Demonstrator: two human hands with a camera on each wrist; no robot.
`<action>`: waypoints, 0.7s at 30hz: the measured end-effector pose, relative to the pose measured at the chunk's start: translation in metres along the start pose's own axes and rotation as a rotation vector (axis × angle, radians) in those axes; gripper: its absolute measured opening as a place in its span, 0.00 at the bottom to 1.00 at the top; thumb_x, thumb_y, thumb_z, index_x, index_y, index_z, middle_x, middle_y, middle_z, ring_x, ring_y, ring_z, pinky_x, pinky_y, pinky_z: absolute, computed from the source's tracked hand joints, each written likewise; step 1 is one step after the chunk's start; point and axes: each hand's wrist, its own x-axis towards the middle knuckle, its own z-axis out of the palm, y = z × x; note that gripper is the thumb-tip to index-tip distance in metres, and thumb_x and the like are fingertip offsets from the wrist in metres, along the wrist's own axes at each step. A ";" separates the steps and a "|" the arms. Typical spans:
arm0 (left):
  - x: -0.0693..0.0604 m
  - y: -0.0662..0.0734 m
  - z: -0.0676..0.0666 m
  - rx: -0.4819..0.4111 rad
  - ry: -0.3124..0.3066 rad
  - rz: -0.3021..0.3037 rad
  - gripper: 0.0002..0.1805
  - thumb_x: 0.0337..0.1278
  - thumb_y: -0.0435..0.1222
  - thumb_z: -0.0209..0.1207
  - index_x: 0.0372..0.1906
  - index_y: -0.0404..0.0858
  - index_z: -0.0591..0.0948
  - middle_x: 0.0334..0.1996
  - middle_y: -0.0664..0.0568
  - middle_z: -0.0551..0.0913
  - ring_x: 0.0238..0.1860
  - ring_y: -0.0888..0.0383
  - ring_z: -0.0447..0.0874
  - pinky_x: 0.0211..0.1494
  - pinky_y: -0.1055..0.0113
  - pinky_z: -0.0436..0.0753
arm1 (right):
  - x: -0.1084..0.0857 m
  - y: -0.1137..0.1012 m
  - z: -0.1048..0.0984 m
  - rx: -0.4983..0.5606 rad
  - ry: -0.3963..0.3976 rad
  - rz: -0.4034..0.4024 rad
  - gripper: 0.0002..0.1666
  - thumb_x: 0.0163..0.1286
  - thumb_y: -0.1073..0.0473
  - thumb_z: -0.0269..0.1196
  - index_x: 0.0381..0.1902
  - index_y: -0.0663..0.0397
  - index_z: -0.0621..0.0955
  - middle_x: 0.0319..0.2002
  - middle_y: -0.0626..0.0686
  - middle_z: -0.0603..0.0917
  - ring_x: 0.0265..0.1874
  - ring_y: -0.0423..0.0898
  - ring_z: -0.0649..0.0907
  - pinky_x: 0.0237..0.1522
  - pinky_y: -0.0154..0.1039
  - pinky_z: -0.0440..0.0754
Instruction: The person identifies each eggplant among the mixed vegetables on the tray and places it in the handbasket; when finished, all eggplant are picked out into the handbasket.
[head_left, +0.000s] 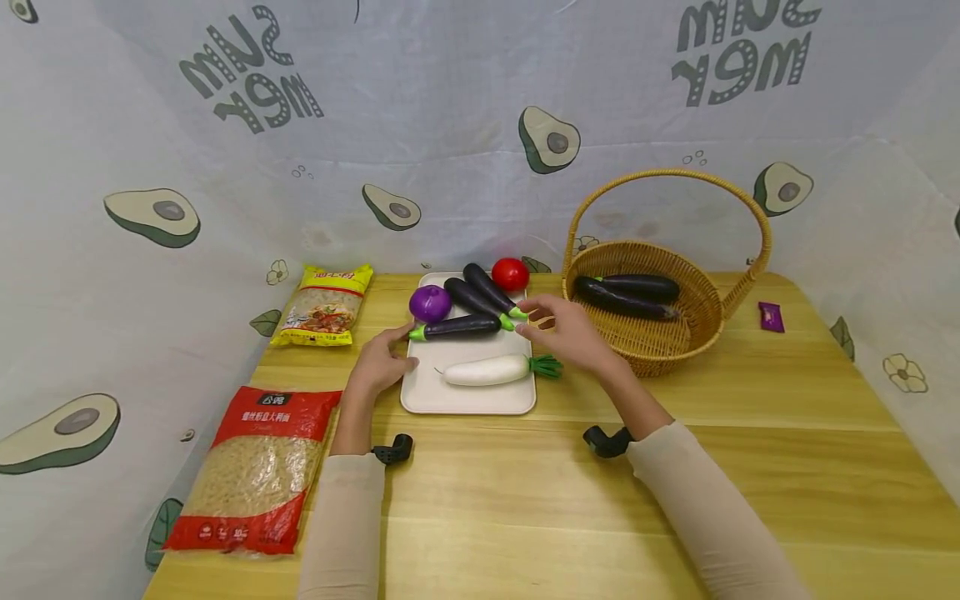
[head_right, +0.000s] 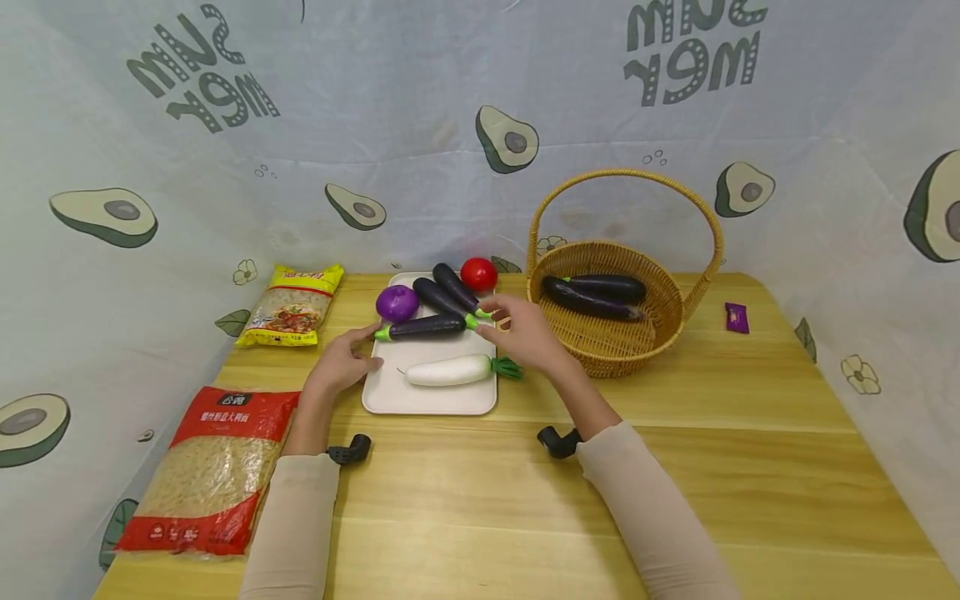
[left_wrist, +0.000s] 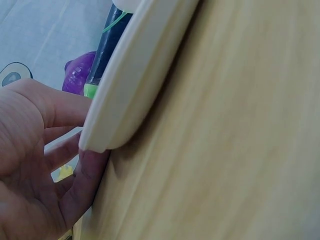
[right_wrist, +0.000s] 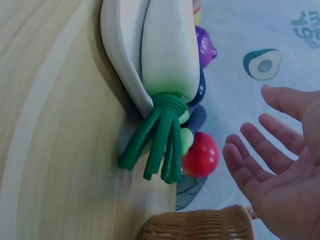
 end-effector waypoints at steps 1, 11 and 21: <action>0.000 0.000 0.000 -0.003 0.001 -0.003 0.40 0.59 0.35 0.67 0.77 0.54 0.70 0.71 0.45 0.73 0.27 0.56 0.70 0.34 0.64 0.73 | 0.003 0.000 0.002 0.011 -0.005 0.007 0.25 0.73 0.54 0.66 0.64 0.58 0.79 0.62 0.62 0.82 0.58 0.58 0.82 0.61 0.55 0.81; -0.002 0.001 0.000 -0.012 0.003 -0.011 0.40 0.59 0.34 0.68 0.77 0.55 0.70 0.71 0.47 0.73 0.28 0.55 0.69 0.35 0.63 0.73 | 0.022 0.007 0.023 0.058 -0.056 0.025 0.29 0.73 0.58 0.66 0.69 0.63 0.75 0.66 0.64 0.78 0.60 0.62 0.81 0.61 0.56 0.81; -0.001 0.002 0.000 0.009 0.003 -0.005 0.40 0.59 0.35 0.67 0.77 0.54 0.70 0.69 0.46 0.74 0.27 0.56 0.70 0.34 0.64 0.73 | 0.030 0.008 0.037 0.057 -0.049 0.007 0.31 0.72 0.58 0.68 0.69 0.61 0.75 0.65 0.63 0.79 0.57 0.60 0.84 0.60 0.54 0.82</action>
